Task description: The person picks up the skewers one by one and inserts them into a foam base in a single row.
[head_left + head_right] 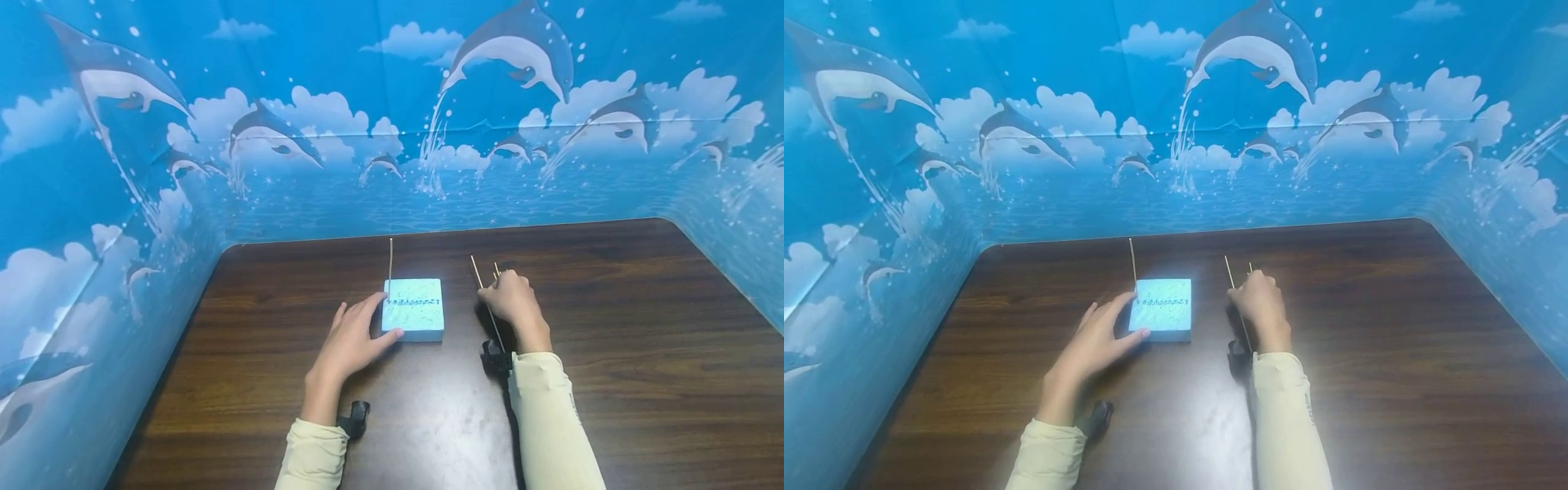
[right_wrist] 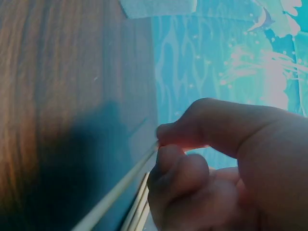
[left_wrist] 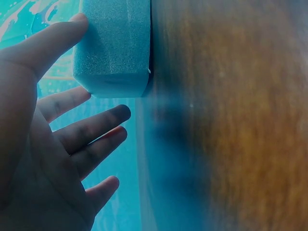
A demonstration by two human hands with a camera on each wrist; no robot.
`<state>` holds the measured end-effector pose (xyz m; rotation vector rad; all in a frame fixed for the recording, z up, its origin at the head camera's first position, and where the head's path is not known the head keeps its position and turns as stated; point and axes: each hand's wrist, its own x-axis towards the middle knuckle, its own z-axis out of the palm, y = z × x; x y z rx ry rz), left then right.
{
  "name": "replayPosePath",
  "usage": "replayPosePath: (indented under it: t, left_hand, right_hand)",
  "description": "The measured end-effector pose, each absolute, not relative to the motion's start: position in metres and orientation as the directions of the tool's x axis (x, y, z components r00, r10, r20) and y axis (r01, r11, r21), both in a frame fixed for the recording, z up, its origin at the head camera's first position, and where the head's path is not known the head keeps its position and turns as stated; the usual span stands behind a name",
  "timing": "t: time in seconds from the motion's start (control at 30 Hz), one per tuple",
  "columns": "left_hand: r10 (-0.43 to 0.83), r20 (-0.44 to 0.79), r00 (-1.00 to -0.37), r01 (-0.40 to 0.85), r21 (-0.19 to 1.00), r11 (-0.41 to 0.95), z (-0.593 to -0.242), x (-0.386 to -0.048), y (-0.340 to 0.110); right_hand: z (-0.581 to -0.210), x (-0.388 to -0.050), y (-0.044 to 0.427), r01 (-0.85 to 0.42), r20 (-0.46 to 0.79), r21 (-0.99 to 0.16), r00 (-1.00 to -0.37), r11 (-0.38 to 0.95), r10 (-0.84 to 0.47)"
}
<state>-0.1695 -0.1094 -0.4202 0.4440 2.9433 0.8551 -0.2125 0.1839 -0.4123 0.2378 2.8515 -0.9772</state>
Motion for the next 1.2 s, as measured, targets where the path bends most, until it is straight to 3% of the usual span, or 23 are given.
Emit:
replayPosePath:
  t: [0.27,0.43,0.77,0.97,1.2]
  left_hand:
    - [0.289,0.047,-0.956,0.269,0.528,0.806,-0.421,-0.167,-0.11]
    - [0.279,0.05,-0.959,0.263,0.524,0.81,-0.422,-0.165,-0.111]
    - [0.285,0.036,-0.958,0.261,0.522,0.812,-0.419,-0.169,-0.109]
    - [0.273,0.024,-0.962,0.245,0.518,0.82,-0.419,-0.169,-0.11]
    - [0.286,0.035,-0.957,0.264,0.506,0.821,-0.419,-0.172,-0.109]
  right_hand:
    - [-0.4,-0.209,0.173,0.111,-0.011,-0.67,-0.99,0.734,0.14]
    - [-0.386,-0.206,0.159,-0.022,0.168,-0.744,-0.973,0.668,0.156]
    - [-0.361,-0.194,0.117,-0.42,0.56,-0.753,-0.813,0.506,0.159]
    - [-0.364,-0.193,0.096,-0.552,0.626,-0.739,-0.774,0.386,0.093]
    - [-0.367,-0.192,0.087,-0.604,0.645,-0.727,-0.764,0.326,0.025]
